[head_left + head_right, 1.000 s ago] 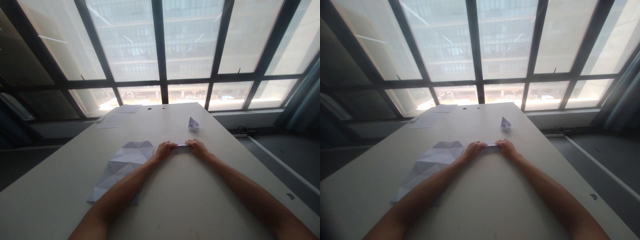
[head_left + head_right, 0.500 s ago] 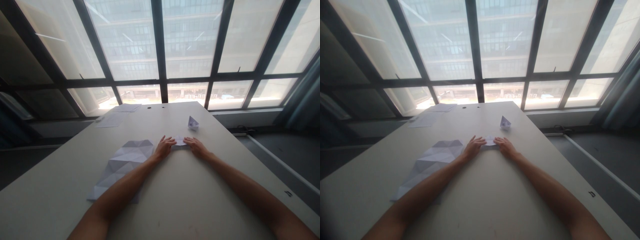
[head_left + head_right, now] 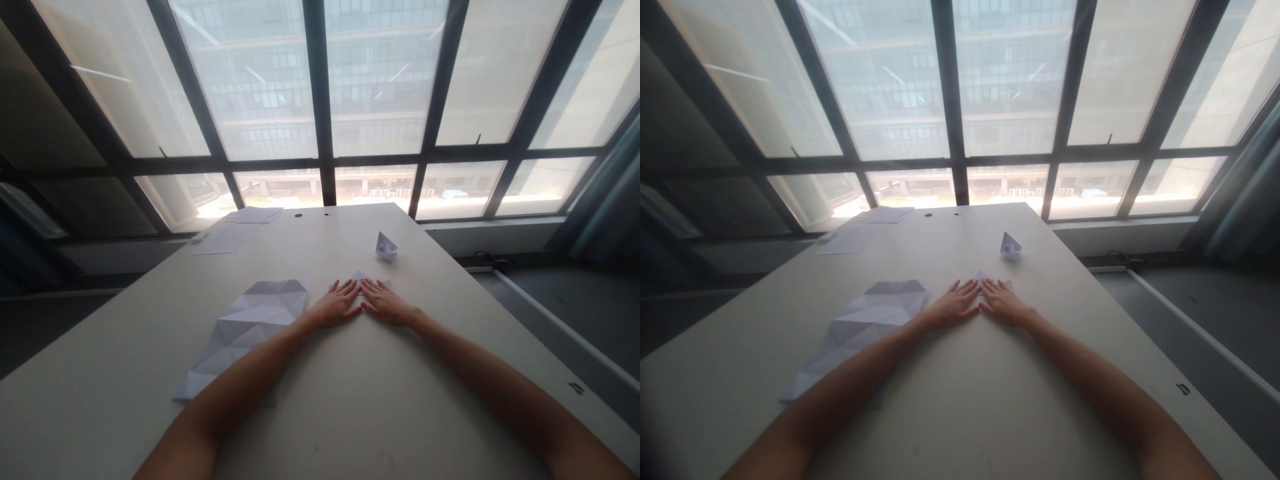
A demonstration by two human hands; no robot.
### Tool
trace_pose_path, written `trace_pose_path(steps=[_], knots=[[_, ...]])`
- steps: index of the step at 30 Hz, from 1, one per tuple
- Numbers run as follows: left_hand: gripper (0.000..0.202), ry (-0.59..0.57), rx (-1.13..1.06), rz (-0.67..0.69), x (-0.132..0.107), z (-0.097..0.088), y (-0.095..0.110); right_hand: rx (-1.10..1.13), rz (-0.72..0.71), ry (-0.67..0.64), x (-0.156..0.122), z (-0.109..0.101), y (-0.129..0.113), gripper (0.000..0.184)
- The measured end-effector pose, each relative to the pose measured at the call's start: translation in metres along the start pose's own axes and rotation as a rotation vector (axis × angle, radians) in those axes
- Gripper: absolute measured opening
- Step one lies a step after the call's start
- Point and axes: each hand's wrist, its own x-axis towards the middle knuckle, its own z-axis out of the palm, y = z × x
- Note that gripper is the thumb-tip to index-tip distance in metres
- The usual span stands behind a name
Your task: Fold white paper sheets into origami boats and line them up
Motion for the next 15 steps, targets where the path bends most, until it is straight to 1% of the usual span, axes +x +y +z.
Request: trace_pose_path(steps=[3, 9, 15], knots=[[0.074, -0.025, -0.025, -0.001, 0.0009, 0.0006, -0.0010, 0.022, 0.001, -0.006, 0.0009, 0.0006, -0.0004, 0.072], [0.076, -0.031, -0.028, -0.005, 0.0020, 0.0031, -0.0046, 0.028, 0.024, -0.007, 0.0008, -0.0006, 0.0000, 0.075], [0.077, -0.042, -0.020, -0.026, 0.0017, 0.0045, -0.0053, 0.008, 0.092, -0.007, 0.0039, 0.0043, 0.0022, 0.077]])
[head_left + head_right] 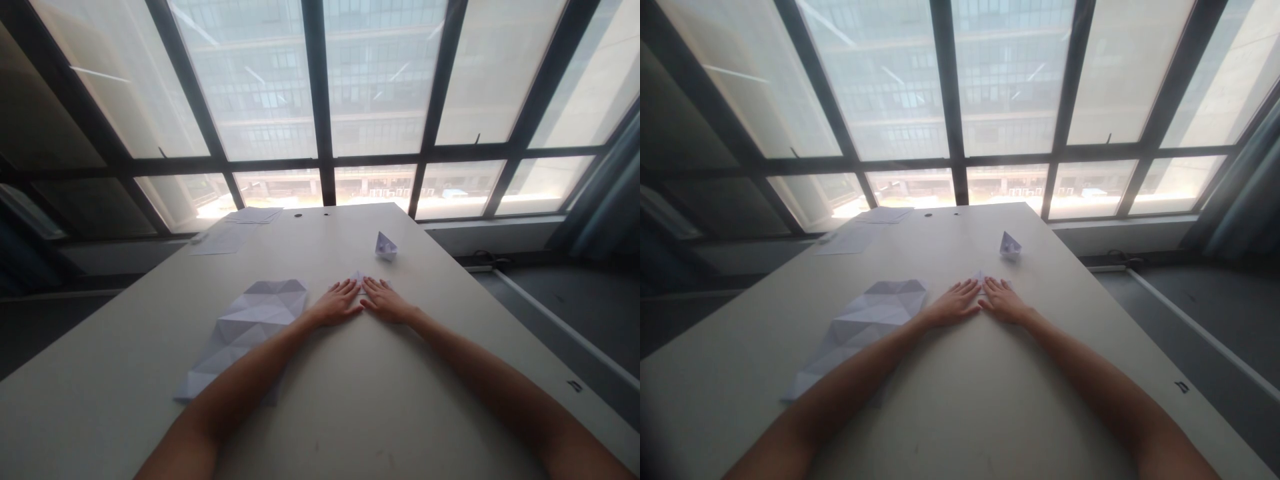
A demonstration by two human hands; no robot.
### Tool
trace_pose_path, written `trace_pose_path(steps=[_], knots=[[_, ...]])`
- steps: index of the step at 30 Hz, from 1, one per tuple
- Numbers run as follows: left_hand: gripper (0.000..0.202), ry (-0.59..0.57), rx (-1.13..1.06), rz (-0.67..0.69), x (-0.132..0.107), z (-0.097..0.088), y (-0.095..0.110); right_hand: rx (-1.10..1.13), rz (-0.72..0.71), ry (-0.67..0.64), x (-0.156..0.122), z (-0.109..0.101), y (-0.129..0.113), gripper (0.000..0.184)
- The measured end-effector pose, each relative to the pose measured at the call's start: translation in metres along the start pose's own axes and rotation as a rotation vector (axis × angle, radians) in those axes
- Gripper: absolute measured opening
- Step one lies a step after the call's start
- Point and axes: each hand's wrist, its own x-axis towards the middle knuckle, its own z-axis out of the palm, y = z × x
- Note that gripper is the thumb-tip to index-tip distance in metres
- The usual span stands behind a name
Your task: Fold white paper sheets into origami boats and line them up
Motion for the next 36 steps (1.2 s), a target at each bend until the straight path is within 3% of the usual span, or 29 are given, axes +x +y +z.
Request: trace_pose_path(steps=[5, 14, 26, 36], knots=[[0.073, 0.015, 0.001, -0.023, -0.0014, -0.0024, 0.0015, 0.001, 0.044, 0.014, 0.0014, 0.0032, 0.0021, 0.077], [0.071, -0.007, -0.009, -0.038, -0.0002, -0.0035, 0.0021, 0.023, -0.037, 0.045, -0.0009, -0.0004, 0.0006, 0.072], [0.071, 0.035, -0.007, -0.017, 0.0004, -0.0056, 0.0073, 0.008, -0.025, 0.023, 0.0007, 0.0007, 0.0007, 0.072], [0.087, -0.019, -0.009, -0.116, 0.0033, -0.0011, 0.0060, -0.010, 0.247, 0.004, 0.0021, 0.0005, 0.0011, 0.078]])
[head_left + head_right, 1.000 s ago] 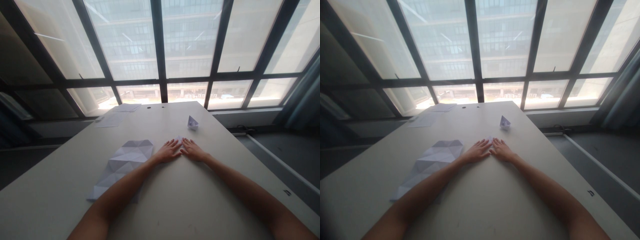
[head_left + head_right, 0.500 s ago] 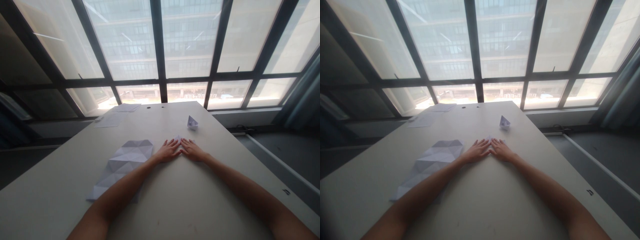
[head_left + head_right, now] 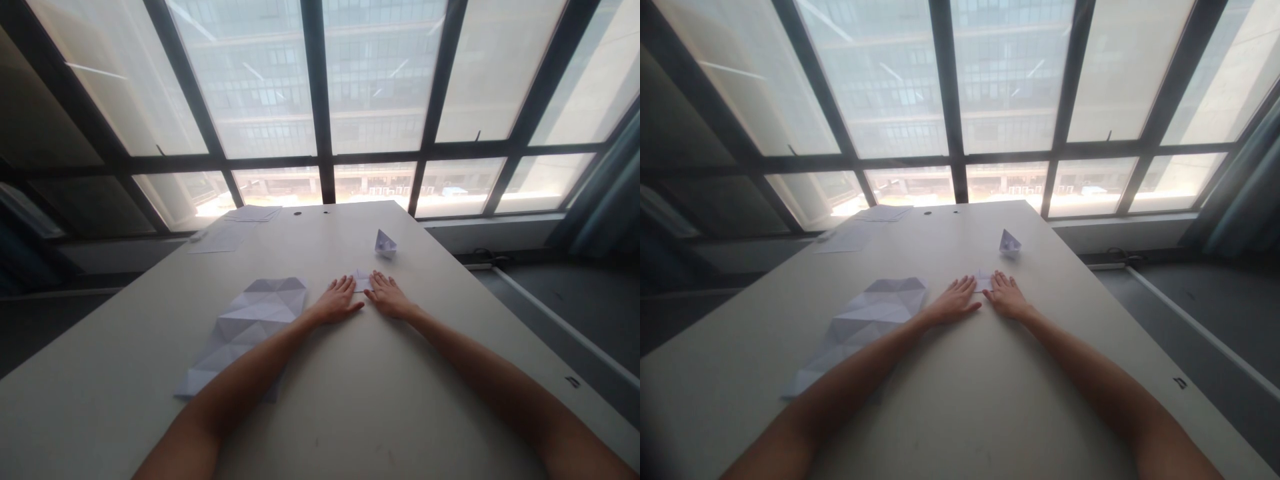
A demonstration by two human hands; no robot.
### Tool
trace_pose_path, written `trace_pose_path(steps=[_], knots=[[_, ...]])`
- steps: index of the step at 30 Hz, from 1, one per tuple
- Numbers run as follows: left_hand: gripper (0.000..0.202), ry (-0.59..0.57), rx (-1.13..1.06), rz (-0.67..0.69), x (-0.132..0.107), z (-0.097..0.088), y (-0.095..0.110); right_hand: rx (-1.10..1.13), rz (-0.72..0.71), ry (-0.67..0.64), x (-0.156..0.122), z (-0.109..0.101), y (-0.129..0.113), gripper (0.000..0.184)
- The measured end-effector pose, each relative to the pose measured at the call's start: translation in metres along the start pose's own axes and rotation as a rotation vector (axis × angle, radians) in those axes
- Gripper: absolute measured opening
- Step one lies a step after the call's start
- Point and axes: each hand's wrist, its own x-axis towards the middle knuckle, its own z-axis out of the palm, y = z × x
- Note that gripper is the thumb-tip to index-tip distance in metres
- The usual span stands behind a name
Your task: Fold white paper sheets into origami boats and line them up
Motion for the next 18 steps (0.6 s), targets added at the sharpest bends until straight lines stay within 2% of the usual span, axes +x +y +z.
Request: trace_pose_path(steps=[5, 9, 18], knots=[[0.083, 0.012, 0.004, -0.029, 0.0018, 0.0010, -0.0011, 0.006, 0.067, 0.023, 0.0006, 0.0020, -0.0001, 0.075], [0.076, 0.032, 0.008, -0.010, 0.0011, 0.0021, -0.0026, -0.001, 0.068, 0.046, -0.0002, 0.0034, -0.0003, 0.072], [0.066, 0.048, -0.026, 0.014, -0.0013, -0.0008, -0.0009, -0.030, -0.146, 0.097, -0.0018, -0.0010, -0.0017, 0.058]])
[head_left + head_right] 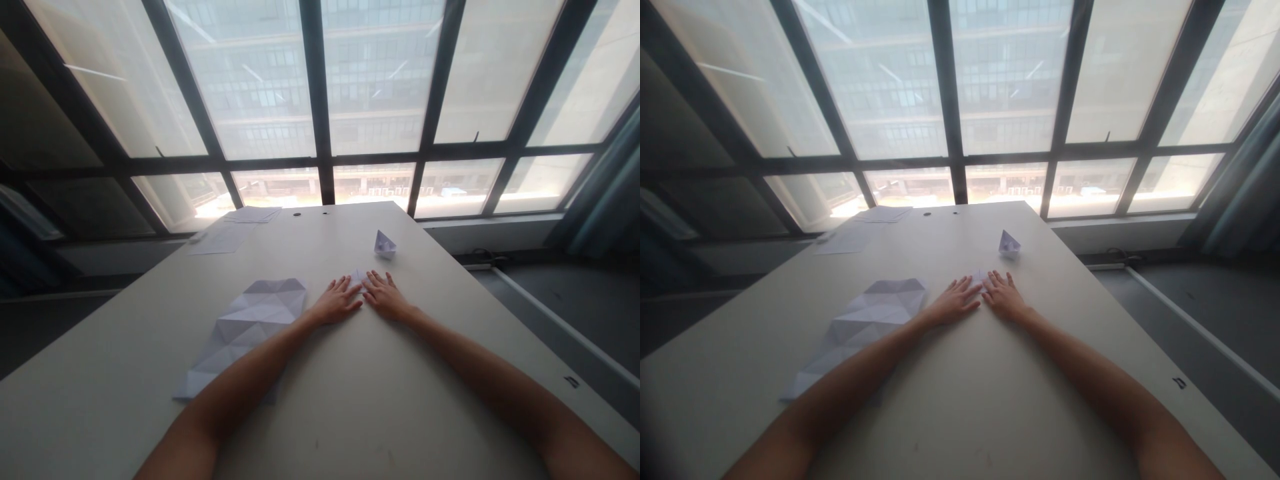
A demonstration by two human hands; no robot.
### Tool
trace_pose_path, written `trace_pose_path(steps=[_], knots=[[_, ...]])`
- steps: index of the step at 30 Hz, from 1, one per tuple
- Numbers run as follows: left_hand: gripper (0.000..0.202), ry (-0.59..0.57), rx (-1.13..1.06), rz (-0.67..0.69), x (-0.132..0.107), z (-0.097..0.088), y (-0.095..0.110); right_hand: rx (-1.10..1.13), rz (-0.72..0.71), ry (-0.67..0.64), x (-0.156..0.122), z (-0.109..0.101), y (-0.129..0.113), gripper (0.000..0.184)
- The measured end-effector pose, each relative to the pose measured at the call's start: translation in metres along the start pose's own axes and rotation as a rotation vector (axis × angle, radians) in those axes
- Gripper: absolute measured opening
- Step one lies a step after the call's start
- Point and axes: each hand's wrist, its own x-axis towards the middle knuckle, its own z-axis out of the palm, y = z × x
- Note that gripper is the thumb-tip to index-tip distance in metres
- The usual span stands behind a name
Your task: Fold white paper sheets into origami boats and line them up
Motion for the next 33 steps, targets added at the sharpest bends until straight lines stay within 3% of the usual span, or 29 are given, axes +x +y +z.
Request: trace_pose_path(steps=[7, 17, 33], knots=[[0.058, -0.005, -0.021, -0.011, -0.0017, -0.0060, 0.0050, 0.085, -0.079, -0.019, 0.0011, -0.0001, 0.0020, 0.060], [0.065, 0.014, 0.018, 0.015, -0.0008, 0.0022, -0.0013, 0.095, -0.085, -0.023, 0.0018, 0.0010, 0.0028, 0.059], [0.075, -0.009, -0.005, -0.007, -0.0005, 0.0012, -0.0005, 0.157, -0.207, 0.009, 0.0006, -0.0048, 0.0029, 0.050]])
